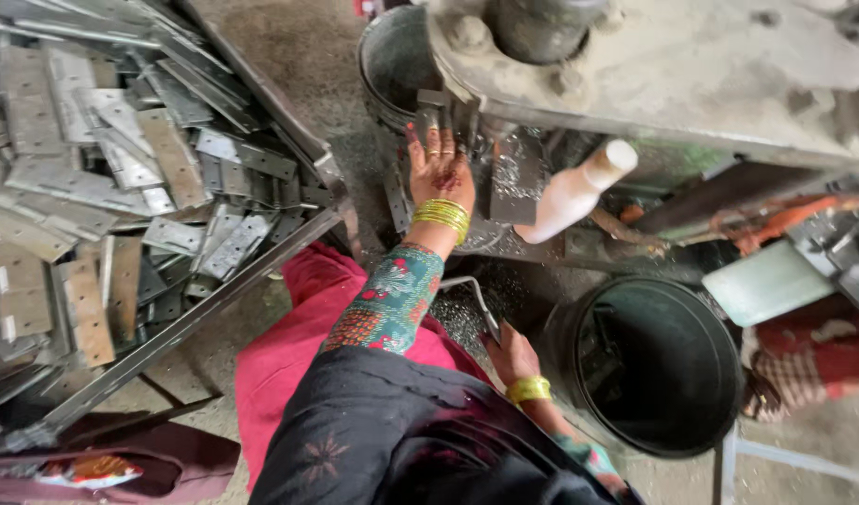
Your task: The person repeatedly picks up metal hinge pieces from a bin, places them under a drill press, and operates the machine to drill holes. After each drilling, the person removes the piece and places it into a bucket.
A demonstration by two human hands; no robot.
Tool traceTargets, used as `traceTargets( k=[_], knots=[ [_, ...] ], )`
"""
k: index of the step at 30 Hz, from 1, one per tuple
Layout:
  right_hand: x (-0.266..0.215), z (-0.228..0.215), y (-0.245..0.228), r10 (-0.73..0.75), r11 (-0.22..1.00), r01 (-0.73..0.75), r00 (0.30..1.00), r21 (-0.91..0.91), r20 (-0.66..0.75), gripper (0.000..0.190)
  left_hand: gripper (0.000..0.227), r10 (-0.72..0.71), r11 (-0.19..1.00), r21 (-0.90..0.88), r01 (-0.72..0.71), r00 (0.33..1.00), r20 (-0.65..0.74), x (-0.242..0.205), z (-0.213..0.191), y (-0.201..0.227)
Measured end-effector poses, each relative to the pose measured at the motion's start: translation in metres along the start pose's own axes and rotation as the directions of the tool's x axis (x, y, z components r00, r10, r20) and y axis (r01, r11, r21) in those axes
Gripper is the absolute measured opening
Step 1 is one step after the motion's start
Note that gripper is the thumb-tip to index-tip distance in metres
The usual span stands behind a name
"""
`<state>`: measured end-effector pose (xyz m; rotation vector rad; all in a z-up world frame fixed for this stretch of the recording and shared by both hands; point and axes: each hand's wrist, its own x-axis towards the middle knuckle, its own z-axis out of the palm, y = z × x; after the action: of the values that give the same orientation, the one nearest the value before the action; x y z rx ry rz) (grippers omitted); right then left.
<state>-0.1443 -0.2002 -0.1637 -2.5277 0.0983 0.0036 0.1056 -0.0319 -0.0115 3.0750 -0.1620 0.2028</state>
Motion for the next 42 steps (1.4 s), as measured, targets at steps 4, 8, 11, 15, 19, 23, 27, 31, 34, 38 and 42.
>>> traceTargets(
  k=[4, 8, 11, 15, 19, 23, 27, 31, 34, 38, 42],
  knots=[
    [-0.009, -0.019, -0.017, 0.098, 0.995, -0.091, 0.981, -0.048, 0.165, 0.040, 0.039, 0.038, 0.999, 0.011, -0.038, 0.999, -0.006, -0.023, -0.002, -0.013],
    [-0.001, -0.086, -0.069, -0.175, 0.985, 0.167, 0.948, -0.052, -0.267, 0.052, 0.043, 0.153, 0.980, -0.087, -0.178, 0.958, -0.241, -0.078, -0.013, -0.020],
    [0.005, -0.122, -0.107, -0.258, 0.954, 0.298, 0.861, 0.024, -0.438, 0.049, 0.038, 0.247, 0.904, -0.243, -0.353, 0.892, -0.378, -0.124, -0.018, -0.038],
    [0.004, -0.141, -0.132, -0.116, 0.981, 0.159, 0.941, 0.113, -0.318, 0.036, 0.021, 0.386, 0.794, -0.290, -0.534, 0.811, -0.439, -0.146, -0.033, -0.057],
    [0.002, -0.142, -0.131, -0.132, 0.973, 0.184, 0.938, 0.137, -0.321, 0.029, 0.037, 0.355, 0.774, -0.271, -0.572, 0.747, -0.563, -0.112, -0.048, -0.024],
    [0.001, -0.137, -0.127, -0.068, 0.969, 0.139, 0.945, 0.206, -0.320, 0.027, 0.020, 0.166, 0.915, -0.256, -0.312, 0.869, -0.467, -0.080, -0.048, 0.021],
    [-0.001, -0.139, -0.127, -0.131, 0.979, 0.175, 0.934, 0.106, -0.333, 0.023, 0.023, -0.304, 0.336, -0.910, 0.243, 0.942, 0.140, -0.089, -0.028, 0.020],
    [0.000, -0.141, -0.131, 0.050, 0.988, -0.026, 0.986, 0.153, -0.161, 0.022, 0.028, 0.120, 0.989, -0.059, -0.133, 0.976, -0.179, -0.118, -0.010, -0.012],
    [0.006, -0.136, -0.126, 0.017, 0.992, -0.002, 0.993, 0.128, -0.117, 0.028, 0.034, 0.130, 0.970, -0.190, -0.155, 0.982, -0.136, -0.121, -0.008, -0.022],
    [0.015, -0.114, -0.090, -0.022, 0.999, 0.023, 1.000, 0.047, -0.019, 0.040, 0.031, 0.105, 0.967, -0.238, -0.087, 0.992, 0.064, -0.101, -0.010, -0.009],
    [0.011, -0.055, -0.035, 0.030, 0.998, -0.027, 0.998, -0.049, 0.049, 0.046, 0.032, 0.056, 0.964, -0.259, -0.060, 0.998, -0.023, -0.086, -0.011, -0.003]
  ],
)
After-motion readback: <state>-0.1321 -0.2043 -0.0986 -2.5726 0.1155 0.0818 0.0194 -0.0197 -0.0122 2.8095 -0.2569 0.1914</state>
